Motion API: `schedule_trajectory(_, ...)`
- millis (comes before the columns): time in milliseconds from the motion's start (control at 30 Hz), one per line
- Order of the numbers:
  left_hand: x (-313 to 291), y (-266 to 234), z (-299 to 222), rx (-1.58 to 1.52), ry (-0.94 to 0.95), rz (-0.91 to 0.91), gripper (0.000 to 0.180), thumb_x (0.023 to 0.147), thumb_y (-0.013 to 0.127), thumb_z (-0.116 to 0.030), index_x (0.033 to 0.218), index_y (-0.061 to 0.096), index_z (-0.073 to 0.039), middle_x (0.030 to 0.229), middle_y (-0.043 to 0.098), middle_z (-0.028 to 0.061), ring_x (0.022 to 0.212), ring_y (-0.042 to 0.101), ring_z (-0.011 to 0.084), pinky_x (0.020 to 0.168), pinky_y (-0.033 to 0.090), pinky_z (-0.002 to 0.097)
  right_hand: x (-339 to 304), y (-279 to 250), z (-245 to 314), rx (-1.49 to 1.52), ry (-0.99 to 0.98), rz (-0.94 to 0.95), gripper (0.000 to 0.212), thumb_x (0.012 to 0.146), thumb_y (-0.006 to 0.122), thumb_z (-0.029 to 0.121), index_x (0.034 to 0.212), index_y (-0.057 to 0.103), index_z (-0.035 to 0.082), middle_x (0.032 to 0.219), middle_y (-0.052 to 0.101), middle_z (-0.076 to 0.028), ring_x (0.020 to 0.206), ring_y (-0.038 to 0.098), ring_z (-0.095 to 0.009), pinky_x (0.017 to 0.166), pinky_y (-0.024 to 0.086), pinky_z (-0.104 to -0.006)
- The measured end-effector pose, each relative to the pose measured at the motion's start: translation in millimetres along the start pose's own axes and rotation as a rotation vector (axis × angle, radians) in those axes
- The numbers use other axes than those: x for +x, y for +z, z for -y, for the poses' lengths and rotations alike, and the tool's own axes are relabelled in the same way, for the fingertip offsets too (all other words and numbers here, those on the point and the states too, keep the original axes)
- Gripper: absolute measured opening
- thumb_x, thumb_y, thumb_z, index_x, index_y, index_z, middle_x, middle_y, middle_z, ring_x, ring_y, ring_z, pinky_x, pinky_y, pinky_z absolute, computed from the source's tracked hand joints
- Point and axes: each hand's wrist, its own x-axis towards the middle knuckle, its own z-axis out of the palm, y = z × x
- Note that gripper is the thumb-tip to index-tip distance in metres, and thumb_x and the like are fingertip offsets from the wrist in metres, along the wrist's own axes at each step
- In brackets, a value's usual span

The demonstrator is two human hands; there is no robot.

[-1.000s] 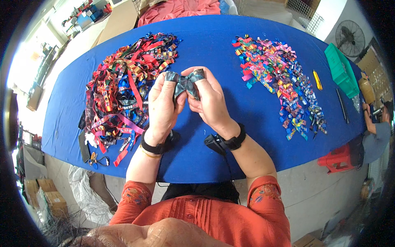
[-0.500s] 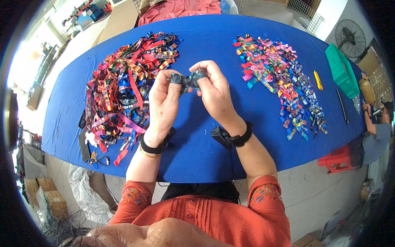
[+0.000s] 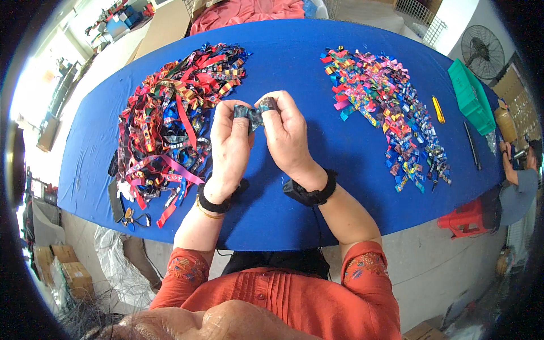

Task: Manually tying decorative bows using colorful printed fabric strips at a factory workstation.

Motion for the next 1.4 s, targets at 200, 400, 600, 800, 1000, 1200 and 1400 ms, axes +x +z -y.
schedule_trajectory(200, -4, 4, -4, -0.256, 0.045, 0.026, 0.009, 0.105, 0.048, -0.013, 0.103, 0.052, -0.005, 0.081, 0.055, -0.0002, 0.067, 0.047, 0.0038, 0.057, 0.040, 0.0207, -6, 5, 3, 0.129, 0.027, 0.000, 0.014, 0.104, 0.045, 0.015, 0.100, 0.056, 0.007, 0.074, 0.050, 0.004, 0.060, 0.042, 0.000, 0.051, 0.035, -0.0192)
schedule_trajectory(400, -6, 6, -6, -0.454, -0.012, 0.067, 0.016, 0.104, 0.053, -0.024, 0.102, 0.051, -0.009, 0.076, 0.055, -0.0030, 0.061, 0.046, 0.0013, 0.051, 0.036, 0.0167, -8, 3, 6, 0.323, 0.087, 0.039, 0.015, 0.106, 0.043, 0.020, 0.108, 0.053, 0.009, 0.072, 0.050, 0.004, 0.052, 0.041, -0.001, 0.044, 0.032, -0.0201)
schedule_trajectory(600, -6, 6, -3, -0.526, -0.050, 0.058, 0.015, 0.104, 0.054, -0.024, 0.100, 0.051, -0.010, 0.076, 0.055, -0.0032, 0.058, 0.045, 0.0010, 0.047, 0.032, 0.0167, -6, -2, 8, 0.525, 0.172, 0.060, 0.015, 0.104, 0.045, 0.020, 0.112, 0.052, 0.009, 0.069, 0.050, 0.002, 0.047, 0.038, -0.003, 0.042, 0.028, -0.0208)
schedule_trajectory(800, -7, 10, -5, -0.567, -0.077, 0.002, 0.009, 0.104, 0.053, -0.020, 0.101, 0.053, -0.012, 0.072, 0.059, -0.0006, 0.052, 0.049, 0.0050, 0.042, 0.032, 0.0173, -6, -4, 9, 0.600, 0.254, 0.063, 0.021, 0.103, 0.044, 0.024, 0.114, 0.051, 0.007, 0.067, 0.051, 0.001, 0.045, 0.037, -0.004, 0.041, 0.027, -0.0219)
schedule_trajectory(1000, -9, 6, -15, -0.460, -0.027, 0.055, 0.010, 0.103, 0.055, -0.020, 0.103, 0.053, -0.011, 0.071, 0.057, -0.0016, 0.053, 0.046, 0.0033, 0.043, 0.031, 0.0176, -8, -1, 12, 0.663, 0.313, 0.054, 0.022, 0.103, 0.044, 0.023, 0.115, 0.052, 0.007, 0.068, 0.054, -0.002, 0.044, 0.036, -0.005, 0.041, 0.027, -0.0228)
schedule_trajectory(1200, -16, 7, -17, -0.330, 0.089, 0.016, 0.010, 0.105, 0.051, -0.017, 0.106, 0.051, -0.007, 0.079, 0.055, -0.0022, 0.062, 0.046, 0.0023, 0.053, 0.038, 0.0186, -8, 3, 24, 0.659, 0.464, -0.049, 0.019, 0.100, 0.044, 0.018, 0.114, 0.052, 0.007, 0.065, 0.053, -0.003, 0.042, 0.041, -0.007, 0.038, 0.026, -0.0235)
schedule_trajectory(1400, -18, 5, -8, -0.131, 0.295, -0.032, 0.010, 0.103, 0.054, -0.012, 0.109, 0.053, -0.004, 0.085, 0.060, 0.0006, 0.068, 0.054, 0.0043, 0.058, 0.045, 0.0214, -12, -1, 26, 0.714, 0.389, 0.034, 0.019, 0.099, 0.041, 0.012, 0.113, 0.053, 0.008, 0.063, 0.050, 0.000, 0.040, 0.038, -0.007, 0.036, 0.024, -0.0231)
